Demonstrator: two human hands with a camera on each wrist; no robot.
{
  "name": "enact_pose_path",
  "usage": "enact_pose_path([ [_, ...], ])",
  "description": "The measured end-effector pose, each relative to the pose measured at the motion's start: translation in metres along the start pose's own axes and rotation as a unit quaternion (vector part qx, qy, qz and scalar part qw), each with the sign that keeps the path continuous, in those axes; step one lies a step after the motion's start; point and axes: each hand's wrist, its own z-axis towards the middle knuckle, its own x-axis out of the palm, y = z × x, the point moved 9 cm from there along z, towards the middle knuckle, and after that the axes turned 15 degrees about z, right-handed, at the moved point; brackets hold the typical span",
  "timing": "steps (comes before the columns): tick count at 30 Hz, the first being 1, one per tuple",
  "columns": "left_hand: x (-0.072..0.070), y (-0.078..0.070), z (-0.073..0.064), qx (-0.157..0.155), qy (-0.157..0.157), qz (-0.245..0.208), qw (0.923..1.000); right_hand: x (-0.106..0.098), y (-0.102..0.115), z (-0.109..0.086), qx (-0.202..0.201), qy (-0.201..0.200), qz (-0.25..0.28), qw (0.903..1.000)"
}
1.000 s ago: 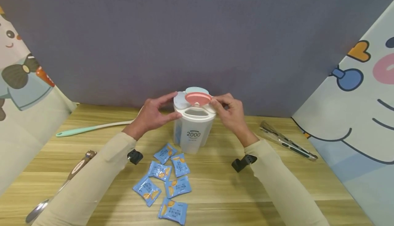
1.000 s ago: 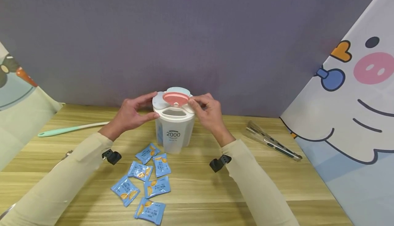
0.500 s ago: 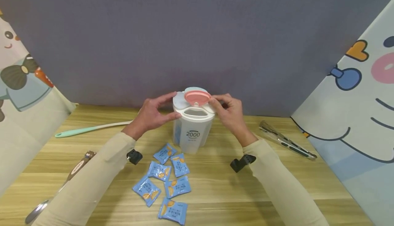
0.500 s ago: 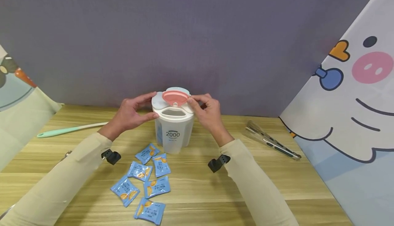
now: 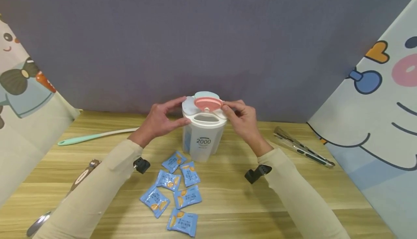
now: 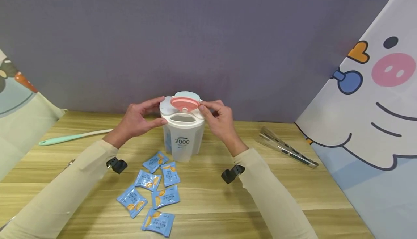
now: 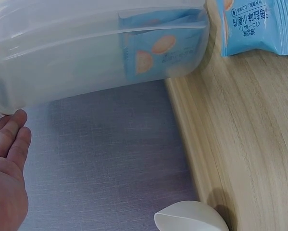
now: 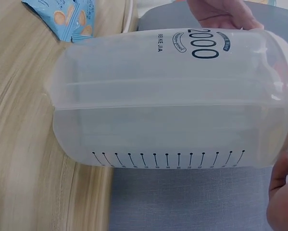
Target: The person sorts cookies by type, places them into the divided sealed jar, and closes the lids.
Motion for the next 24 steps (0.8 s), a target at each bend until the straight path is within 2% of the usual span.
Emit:
enact_pose_path([
  [7, -0.0004, 0.0009, 0.0006, -0.001, -0.002, 0.004, 1.0000, -0.0002, 0.0004, -0.0019, 0.001, -0.001, 0.003, 1.0000],
  [15, 0.0004, 0.0002, 0.0005, 0.003, -0.005, 0.005, 1.0000, 0.0000, 0.0040, -0.0023, -0.024, 0.001, 0.006, 0.9997],
  [24, 0.0007, 0.0010, -0.0001, 0.004, -0.006, 0.008, 0.9999, 0.0006, 0.0026, 0.0007, -0.008, -0.016, -0.021, 0.9996],
])
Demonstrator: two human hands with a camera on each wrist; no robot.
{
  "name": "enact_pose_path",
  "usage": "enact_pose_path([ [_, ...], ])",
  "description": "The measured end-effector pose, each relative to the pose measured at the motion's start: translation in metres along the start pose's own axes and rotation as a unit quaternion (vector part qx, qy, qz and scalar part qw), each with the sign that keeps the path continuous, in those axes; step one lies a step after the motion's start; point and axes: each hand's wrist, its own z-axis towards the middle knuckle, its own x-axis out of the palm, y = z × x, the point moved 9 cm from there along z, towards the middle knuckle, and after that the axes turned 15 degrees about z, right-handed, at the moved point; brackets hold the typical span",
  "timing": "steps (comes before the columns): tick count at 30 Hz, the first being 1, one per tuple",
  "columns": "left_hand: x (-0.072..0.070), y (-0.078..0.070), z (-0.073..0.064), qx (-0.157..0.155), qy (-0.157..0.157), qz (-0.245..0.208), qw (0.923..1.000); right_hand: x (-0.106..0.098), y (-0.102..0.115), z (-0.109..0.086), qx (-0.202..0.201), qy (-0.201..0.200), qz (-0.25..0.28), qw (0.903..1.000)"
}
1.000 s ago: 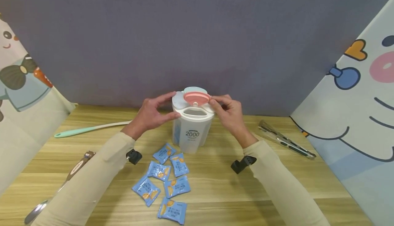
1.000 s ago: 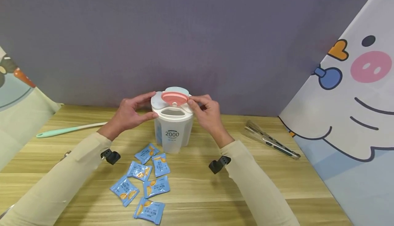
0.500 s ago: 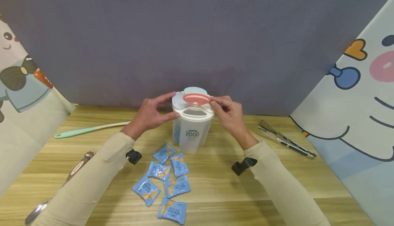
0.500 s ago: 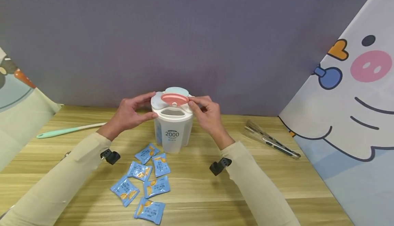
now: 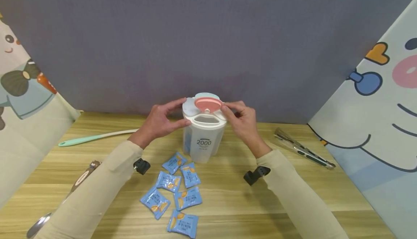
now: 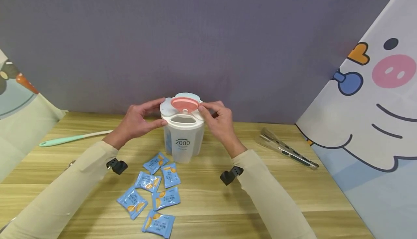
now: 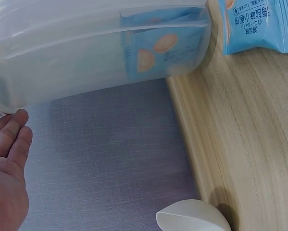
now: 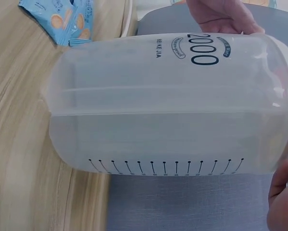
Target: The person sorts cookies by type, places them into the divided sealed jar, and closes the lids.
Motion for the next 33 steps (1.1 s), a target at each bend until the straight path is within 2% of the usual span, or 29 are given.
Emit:
enact_pose_path([
  [6, -0.0010, 0.0000, -0.0003, 0.001, 0.001, -0.004, 1.0000, 0.0000, -0.0019, 0.0014, 0.013, -0.006, 0.005, 0.9999],
  [33, 0.0001, 0.0007, 0.0004, -0.009, 0.010, -0.001, 0.9999, 0.0001, -0.0038, -0.0032, 0.016, 0.010, 0.021, 0.9996],
])
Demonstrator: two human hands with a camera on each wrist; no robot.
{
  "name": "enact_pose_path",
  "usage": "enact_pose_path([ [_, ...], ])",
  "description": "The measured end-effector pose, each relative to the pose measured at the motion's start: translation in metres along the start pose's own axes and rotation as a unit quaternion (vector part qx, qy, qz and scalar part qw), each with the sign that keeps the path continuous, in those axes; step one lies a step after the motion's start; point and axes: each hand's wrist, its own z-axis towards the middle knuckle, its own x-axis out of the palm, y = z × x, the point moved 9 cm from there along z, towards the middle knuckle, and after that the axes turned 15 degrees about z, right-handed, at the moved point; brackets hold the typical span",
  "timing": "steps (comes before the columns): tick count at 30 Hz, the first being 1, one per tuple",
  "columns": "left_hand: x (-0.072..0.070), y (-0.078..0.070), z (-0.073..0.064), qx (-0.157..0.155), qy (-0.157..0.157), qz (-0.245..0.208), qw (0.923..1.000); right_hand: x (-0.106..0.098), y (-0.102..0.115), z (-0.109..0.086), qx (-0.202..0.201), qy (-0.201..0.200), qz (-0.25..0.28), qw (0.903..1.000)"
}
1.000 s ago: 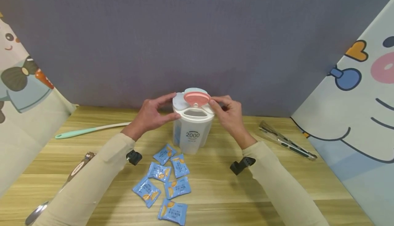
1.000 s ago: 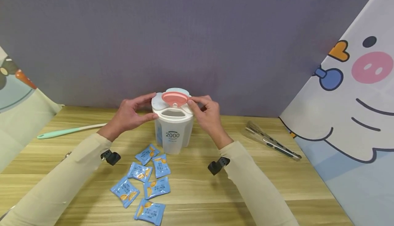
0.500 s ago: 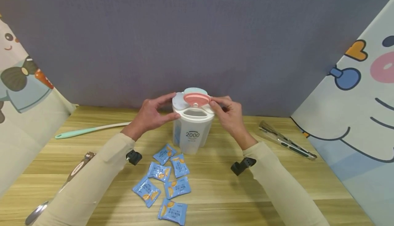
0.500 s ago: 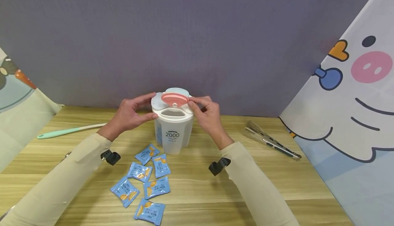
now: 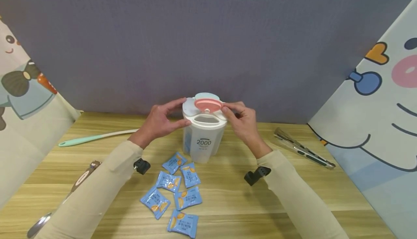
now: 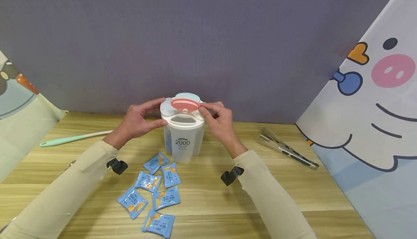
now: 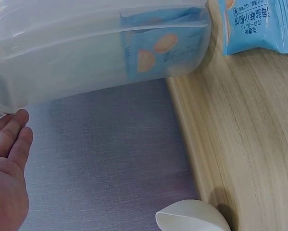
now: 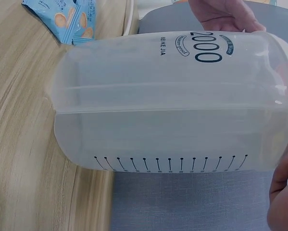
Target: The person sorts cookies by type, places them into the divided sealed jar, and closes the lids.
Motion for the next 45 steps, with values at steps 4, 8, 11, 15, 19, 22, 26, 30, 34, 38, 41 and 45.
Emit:
enact_pose_path([
  [4, 0.0001, -0.0003, 0.0000, -0.003, 0.005, -0.002, 1.0000, 0.0006, 0.0006, 0.0005, 0.001, -0.001, 0.000, 1.0000],
  [8, -0.0003, -0.0016, 0.0001, 0.004, 0.005, -0.005, 1.0000, 0.0005, 0.0011, 0.0013, 0.002, -0.006, 0.001, 1.0000],
  [11, -0.0004, -0.0029, 0.0001, 0.011, 0.005, -0.011, 0.9999, 0.0005, 0.0010, 0.0015, 0.003, -0.008, -0.001, 1.0000],
  [15, -0.0003, -0.0035, 0.0000, 0.012, 0.006, -0.015, 0.9998, 0.0007, 0.0011, 0.0013, 0.006, -0.009, -0.002, 0.9999],
  [19, -0.0001, -0.0032, -0.0003, 0.009, 0.007, -0.011, 0.9999, 0.0005, 0.0002, 0.0011, 0.011, -0.011, 0.002, 0.9999],
  [22, 0.0000, -0.0032, -0.0003, 0.010, 0.005, -0.010, 0.9999, 0.0002, -0.0002, 0.0013, 0.011, -0.013, 0.002, 0.9999],
  [26, -0.0002, -0.0043, -0.0004, 0.013, 0.002, -0.012, 0.9998, -0.0004, 0.0000, 0.0016, 0.008, -0.015, -0.007, 0.9998],
  [30, 0.0000, -0.0043, -0.0005, 0.008, 0.003, -0.012, 0.9999, -0.0006, 0.0003, 0.0018, 0.005, -0.017, -0.014, 0.9997],
  [34, 0.0000, -0.0043, -0.0002, 0.005, 0.003, -0.008, 1.0000, -0.0009, 0.0007, 0.0008, 0.001, -0.015, -0.008, 0.9998],
  [38, -0.0003, -0.0050, -0.0001, 0.012, -0.004, -0.007, 0.9999, -0.0009, 0.0012, -0.0006, -0.003, -0.008, -0.002, 1.0000],
  [41, -0.0001, -0.0052, -0.0003, 0.015, -0.006, -0.008, 0.9998, -0.0009, 0.0015, -0.0014, -0.007, -0.004, 0.003, 1.0000],
  [45, 0.0005, -0.0054, -0.0007, 0.015, -0.006, -0.012, 0.9998, -0.0015, 0.0021, -0.0025, -0.015, -0.002, 0.008, 0.9999],
])
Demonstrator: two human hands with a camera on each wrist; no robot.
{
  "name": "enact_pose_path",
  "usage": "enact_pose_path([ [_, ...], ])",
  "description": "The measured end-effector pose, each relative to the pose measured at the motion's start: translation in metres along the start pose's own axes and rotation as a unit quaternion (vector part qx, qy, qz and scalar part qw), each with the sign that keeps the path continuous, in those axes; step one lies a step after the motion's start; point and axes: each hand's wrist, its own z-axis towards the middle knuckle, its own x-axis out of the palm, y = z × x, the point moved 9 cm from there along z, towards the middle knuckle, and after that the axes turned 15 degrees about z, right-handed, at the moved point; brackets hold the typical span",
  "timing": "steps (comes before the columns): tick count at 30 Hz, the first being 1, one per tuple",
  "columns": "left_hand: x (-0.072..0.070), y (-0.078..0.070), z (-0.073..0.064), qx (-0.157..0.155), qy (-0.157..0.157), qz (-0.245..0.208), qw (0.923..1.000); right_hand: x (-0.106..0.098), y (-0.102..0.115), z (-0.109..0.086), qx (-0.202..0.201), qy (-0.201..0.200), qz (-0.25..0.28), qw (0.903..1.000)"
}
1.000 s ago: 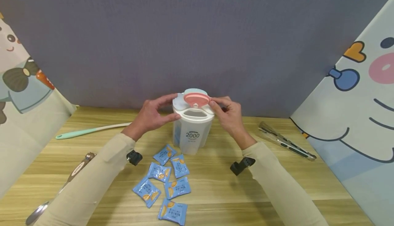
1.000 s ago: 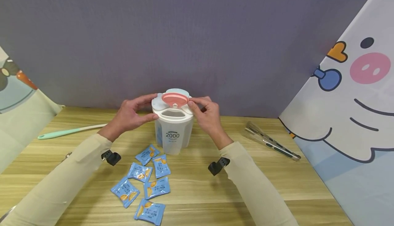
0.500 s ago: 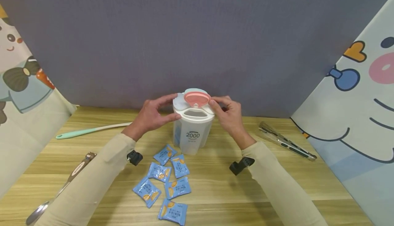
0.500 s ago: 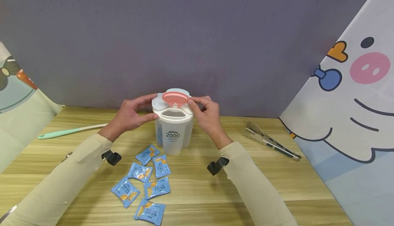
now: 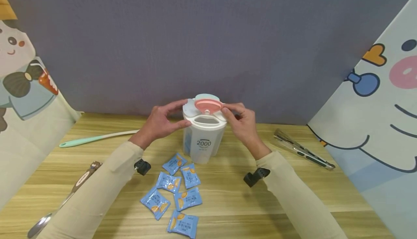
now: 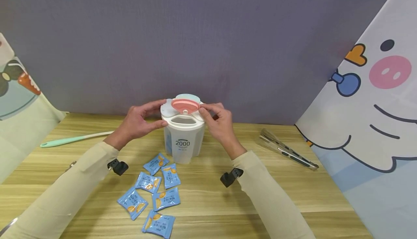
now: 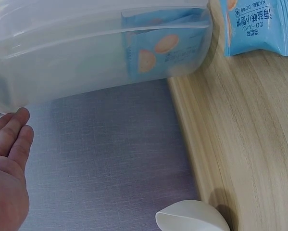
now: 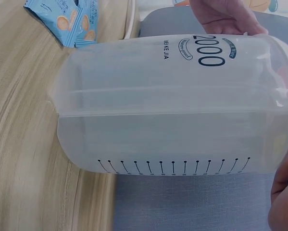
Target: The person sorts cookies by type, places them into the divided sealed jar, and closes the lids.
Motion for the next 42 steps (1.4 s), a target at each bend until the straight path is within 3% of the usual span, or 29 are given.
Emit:
enact_pose_path([
  [17, 0.001, 0.004, 0.000, -0.007, 0.011, 0.000, 0.9999, 0.000, 0.002, -0.002, -0.039, 0.001, 0.029, 0.9988],
  [25, 0.000, 0.005, 0.001, -0.009, 0.010, 0.002, 0.9999, -0.014, 0.015, -0.007, -0.087, -0.048, 0.030, 0.9946],
  [29, 0.000, 0.005, 0.001, -0.011, 0.013, 0.002, 0.9999, -0.021, 0.015, -0.018, -0.112, -0.061, 0.054, 0.9904],
  [32, 0.000, 0.005, 0.001, -0.017, 0.014, 0.002, 0.9998, -0.017, 0.015, -0.028, -0.117, -0.043, 0.079, 0.9891],
  [42, 0.000, 0.004, 0.001, -0.007, 0.007, -0.009, 0.9999, 0.026, 0.014, -0.062, -0.076, 0.096, 0.081, 0.9892],
])
